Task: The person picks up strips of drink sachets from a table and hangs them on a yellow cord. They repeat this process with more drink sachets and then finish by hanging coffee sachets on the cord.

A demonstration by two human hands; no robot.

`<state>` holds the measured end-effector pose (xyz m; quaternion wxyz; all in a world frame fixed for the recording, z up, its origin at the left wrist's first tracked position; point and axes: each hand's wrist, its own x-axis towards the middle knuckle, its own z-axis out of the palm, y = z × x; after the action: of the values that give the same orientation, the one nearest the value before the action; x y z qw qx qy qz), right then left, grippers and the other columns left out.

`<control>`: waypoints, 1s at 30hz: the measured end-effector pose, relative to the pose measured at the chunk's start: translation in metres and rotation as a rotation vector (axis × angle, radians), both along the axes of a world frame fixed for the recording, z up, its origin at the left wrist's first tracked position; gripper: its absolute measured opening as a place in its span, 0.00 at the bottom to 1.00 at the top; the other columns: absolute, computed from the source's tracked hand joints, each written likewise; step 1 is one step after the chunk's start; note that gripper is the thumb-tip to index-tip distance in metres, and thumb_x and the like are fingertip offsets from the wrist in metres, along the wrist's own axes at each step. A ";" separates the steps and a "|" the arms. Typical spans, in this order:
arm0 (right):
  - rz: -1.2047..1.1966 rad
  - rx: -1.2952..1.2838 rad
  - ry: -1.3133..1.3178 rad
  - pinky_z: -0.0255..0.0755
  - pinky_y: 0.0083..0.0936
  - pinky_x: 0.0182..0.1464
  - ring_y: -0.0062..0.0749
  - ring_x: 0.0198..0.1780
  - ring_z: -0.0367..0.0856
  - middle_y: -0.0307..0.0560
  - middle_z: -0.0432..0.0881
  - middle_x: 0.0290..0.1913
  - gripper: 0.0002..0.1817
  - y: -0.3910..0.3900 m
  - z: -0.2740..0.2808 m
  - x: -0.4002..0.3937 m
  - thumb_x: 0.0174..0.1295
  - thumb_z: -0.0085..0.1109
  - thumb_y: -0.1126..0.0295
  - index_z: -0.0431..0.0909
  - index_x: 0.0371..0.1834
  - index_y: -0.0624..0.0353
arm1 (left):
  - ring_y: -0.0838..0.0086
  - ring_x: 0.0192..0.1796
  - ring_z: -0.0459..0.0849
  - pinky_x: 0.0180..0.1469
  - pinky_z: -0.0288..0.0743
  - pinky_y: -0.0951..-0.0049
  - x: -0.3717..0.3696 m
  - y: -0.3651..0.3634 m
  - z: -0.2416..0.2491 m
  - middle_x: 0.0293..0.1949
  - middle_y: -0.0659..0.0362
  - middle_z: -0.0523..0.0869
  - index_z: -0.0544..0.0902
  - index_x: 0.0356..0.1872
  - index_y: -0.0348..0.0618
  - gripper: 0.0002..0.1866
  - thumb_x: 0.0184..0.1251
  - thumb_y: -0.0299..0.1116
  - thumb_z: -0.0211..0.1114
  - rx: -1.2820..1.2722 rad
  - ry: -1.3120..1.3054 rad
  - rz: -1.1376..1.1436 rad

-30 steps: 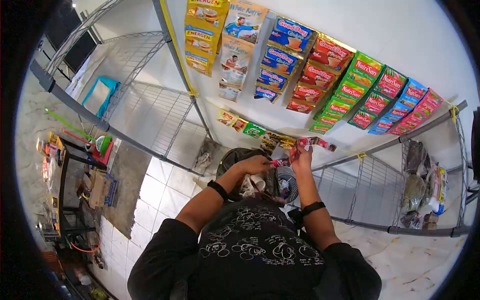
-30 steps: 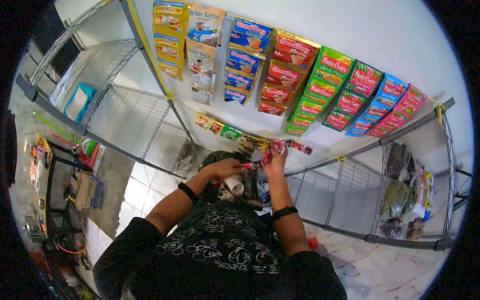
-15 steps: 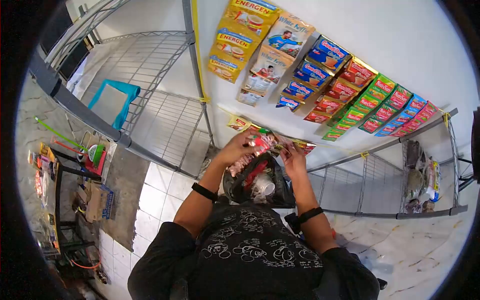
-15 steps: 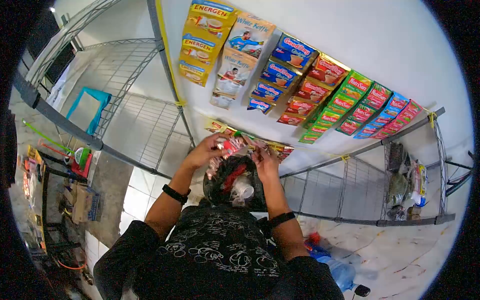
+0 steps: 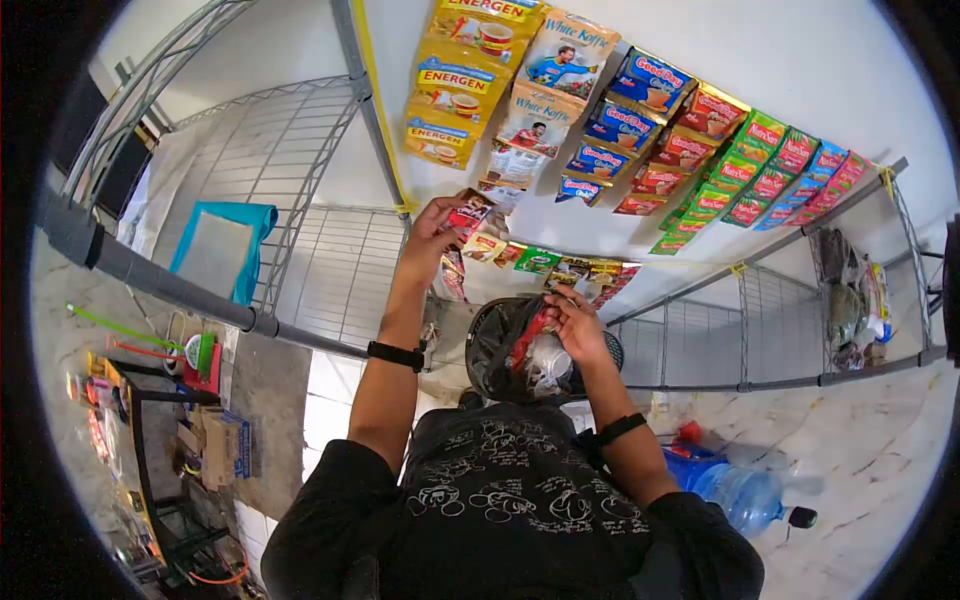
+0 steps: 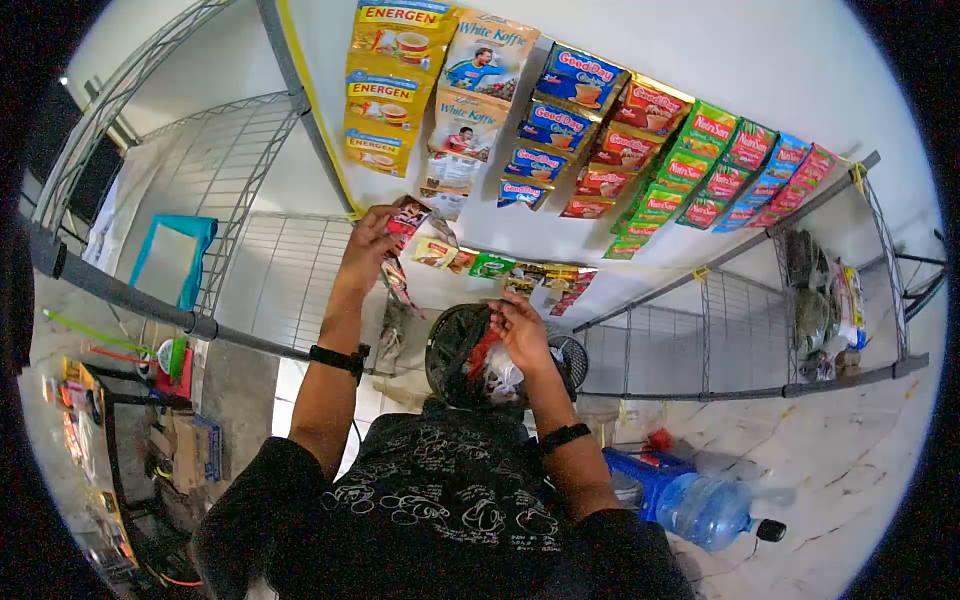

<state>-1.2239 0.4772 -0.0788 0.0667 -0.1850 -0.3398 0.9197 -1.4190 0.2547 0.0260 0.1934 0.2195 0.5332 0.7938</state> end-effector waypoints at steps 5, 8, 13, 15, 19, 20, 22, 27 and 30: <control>-0.049 0.011 -0.069 0.78 0.28 0.39 0.31 0.36 0.80 0.51 0.81 0.43 0.16 0.003 0.000 0.005 0.64 0.54 0.76 0.72 0.55 0.61 | 0.80 0.47 0.77 0.41 0.72 0.82 -0.015 -0.009 -0.018 0.64 0.54 0.72 0.74 0.49 0.43 0.17 0.59 0.15 0.54 -0.012 0.034 0.151; -0.049 0.019 -0.083 0.78 0.28 0.39 0.31 0.36 0.81 0.51 0.81 0.43 0.15 0.006 -0.002 0.006 0.64 0.54 0.76 0.73 0.54 0.61 | 0.80 0.43 0.79 0.40 0.73 0.81 -0.022 -0.014 -0.035 0.58 0.55 0.77 0.76 0.47 0.42 0.15 0.60 0.15 0.54 -0.069 0.062 0.234; -0.031 0.045 -0.086 0.78 0.27 0.39 0.30 0.36 0.81 0.50 0.82 0.43 0.16 0.009 0.000 0.011 0.64 0.54 0.75 0.72 0.55 0.62 | 0.80 0.40 0.80 0.41 0.75 0.79 -0.044 -0.013 -0.078 0.45 0.59 0.83 0.81 0.44 0.40 0.13 0.57 0.19 0.60 -0.450 0.190 0.361; -0.013 0.068 -0.093 0.78 0.28 0.39 0.30 0.35 0.81 0.50 0.82 0.43 0.17 0.011 0.002 0.011 0.65 0.53 0.74 0.72 0.56 0.62 | 0.75 0.41 0.82 0.45 0.75 0.76 -0.070 -0.011 -0.114 0.46 0.57 0.84 0.82 0.43 0.39 0.13 0.54 0.21 0.64 -0.445 0.056 0.327; -0.004 0.097 -0.133 0.78 0.28 0.38 0.30 0.35 0.81 0.50 0.81 0.43 0.17 0.015 0.004 0.012 0.65 0.53 0.74 0.71 0.57 0.62 | 0.61 0.44 0.83 0.51 0.75 0.69 -0.076 -0.002 -0.099 0.41 0.52 0.84 0.83 0.41 0.38 0.17 0.46 0.20 0.64 -0.656 0.291 0.209; -0.009 0.106 -0.165 0.78 0.27 0.37 0.30 0.35 0.81 0.50 0.81 0.43 0.17 0.016 0.004 0.012 0.65 0.52 0.74 0.71 0.57 0.62 | 0.59 0.46 0.82 0.53 0.74 0.68 -0.089 0.002 -0.111 0.41 0.50 0.83 0.83 0.39 0.38 0.16 0.45 0.19 0.63 -0.750 0.480 0.241; -0.021 0.112 -0.195 0.78 0.27 0.36 0.30 0.34 0.80 0.50 0.81 0.42 0.16 0.017 0.008 0.014 0.66 0.52 0.75 0.71 0.56 0.62 | 0.54 0.49 0.79 0.55 0.73 0.63 -0.090 0.011 -0.097 0.42 0.46 0.82 0.84 0.35 0.39 0.14 0.42 0.18 0.63 -0.875 0.659 0.264; -0.054 0.105 -0.261 0.78 0.25 0.35 0.30 0.33 0.79 0.49 0.80 0.40 0.13 0.029 -0.002 0.024 0.65 0.52 0.75 0.72 0.53 0.62 | 0.54 0.47 0.81 0.52 0.75 0.62 -0.090 0.029 -0.088 0.42 0.45 0.83 0.85 0.36 0.41 0.14 0.44 0.20 0.65 -1.077 0.730 0.165; -0.088 0.069 -0.263 0.78 0.25 0.35 0.31 0.33 0.79 0.49 0.80 0.40 0.14 0.035 -0.002 0.032 0.65 0.53 0.75 0.71 0.53 0.62 | 0.55 0.45 0.84 0.49 0.77 0.61 -0.089 0.036 -0.092 0.40 0.51 0.85 0.86 0.37 0.47 0.13 0.48 0.22 0.63 -1.298 0.815 0.126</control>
<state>-1.1920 0.5121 -0.0812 0.0681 -0.3163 -0.3686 0.8714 -1.5080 0.2905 -0.0655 0.0262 0.3065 0.9329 0.1874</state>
